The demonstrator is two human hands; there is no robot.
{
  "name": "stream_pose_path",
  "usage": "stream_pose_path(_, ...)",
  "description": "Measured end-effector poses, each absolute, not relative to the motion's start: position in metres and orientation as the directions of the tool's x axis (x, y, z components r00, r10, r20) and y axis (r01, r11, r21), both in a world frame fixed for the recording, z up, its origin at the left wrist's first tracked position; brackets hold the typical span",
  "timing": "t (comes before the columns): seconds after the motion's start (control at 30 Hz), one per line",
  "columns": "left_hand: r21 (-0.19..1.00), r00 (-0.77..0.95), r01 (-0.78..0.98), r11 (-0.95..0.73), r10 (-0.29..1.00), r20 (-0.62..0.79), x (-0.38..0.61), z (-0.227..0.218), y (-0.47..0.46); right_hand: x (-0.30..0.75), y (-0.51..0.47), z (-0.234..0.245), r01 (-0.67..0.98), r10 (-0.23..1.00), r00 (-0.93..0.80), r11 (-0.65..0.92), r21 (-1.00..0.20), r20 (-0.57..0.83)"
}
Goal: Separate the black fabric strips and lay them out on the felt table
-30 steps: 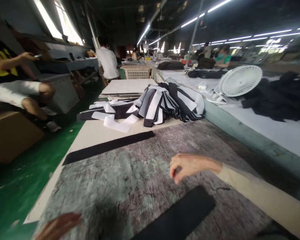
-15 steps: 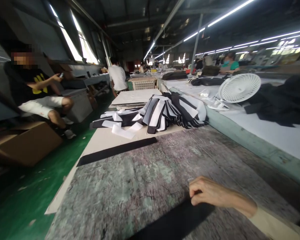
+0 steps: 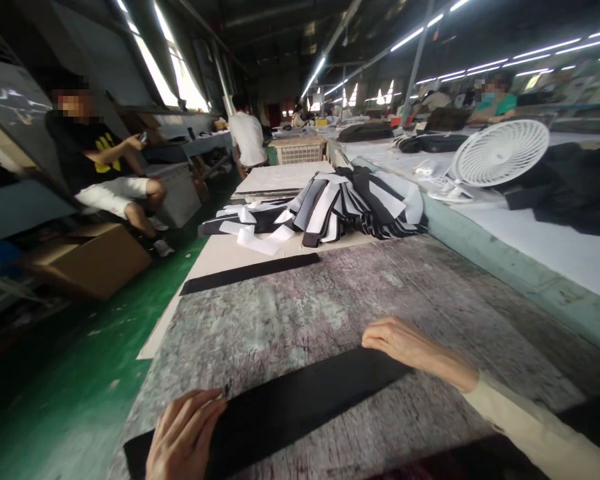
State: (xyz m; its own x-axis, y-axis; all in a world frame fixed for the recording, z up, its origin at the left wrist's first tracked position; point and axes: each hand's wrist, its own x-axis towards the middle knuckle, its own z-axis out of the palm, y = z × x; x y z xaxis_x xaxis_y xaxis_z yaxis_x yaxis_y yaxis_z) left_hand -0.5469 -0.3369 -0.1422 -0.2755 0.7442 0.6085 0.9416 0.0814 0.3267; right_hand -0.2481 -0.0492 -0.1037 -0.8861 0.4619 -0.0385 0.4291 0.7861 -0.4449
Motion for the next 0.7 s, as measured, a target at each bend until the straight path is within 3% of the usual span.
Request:
stream_pose_path(0.07,0.329,-0.269,0.942,0.068,0.74,0.616,-0.541,-0.13,-0.331,-0.258,-0.054,-0.1,0.35,0.413,-0.909,0.826,-0.441,0.054)
stream_pose_path(0.17,0.327,-0.21,0.945,0.01,0.787,0.58,-0.53,-0.115,-0.32,-0.288,-0.074,-0.089,0.158,0.29,-0.942,0.829,-0.536,0.171)
stream_pose_path(0.23,0.332,-0.173,0.943,-0.021,0.821,0.544,-0.524,-0.106,-0.312,-0.313,-0.093,-0.081,0.012,0.176,-0.963,0.782,-0.623,0.203)
stream_pose_path(0.3,0.371,-0.173,0.928,-0.026,0.853,0.493,-0.522,-0.097,-0.304,-0.337,-0.108,-0.075,-0.051,0.079,-0.986,0.701,-0.711,0.148)
stream_pose_path(0.4,0.485,-0.246,0.872,0.066,0.916,0.318,-0.534,-0.083,-0.299,-0.36,-0.112,-0.073,-0.018,-0.001,-1.0,0.623,-0.782,0.022)
stream_pose_path(0.53,0.626,-0.278,0.753,0.202,0.96,0.025,-0.579,-0.074,-0.305,-0.367,-0.084,-0.072,0.083,0.137,-0.991,0.622,-0.779,0.005)
stream_pose_path(0.6,0.711,-0.333,0.658,0.247,0.943,-0.02,-0.608,-0.077,-0.306,-0.364,-0.065,-0.071,0.148,0.161,-0.984,0.55,-0.822,-0.07)
stream_pose_path(0.7,0.843,-0.465,0.437,0.313,0.881,-0.085,-0.649,-0.085,-0.301,-0.358,-0.035,-0.068,0.251,0.096,-0.968,0.469,-0.847,-0.233)
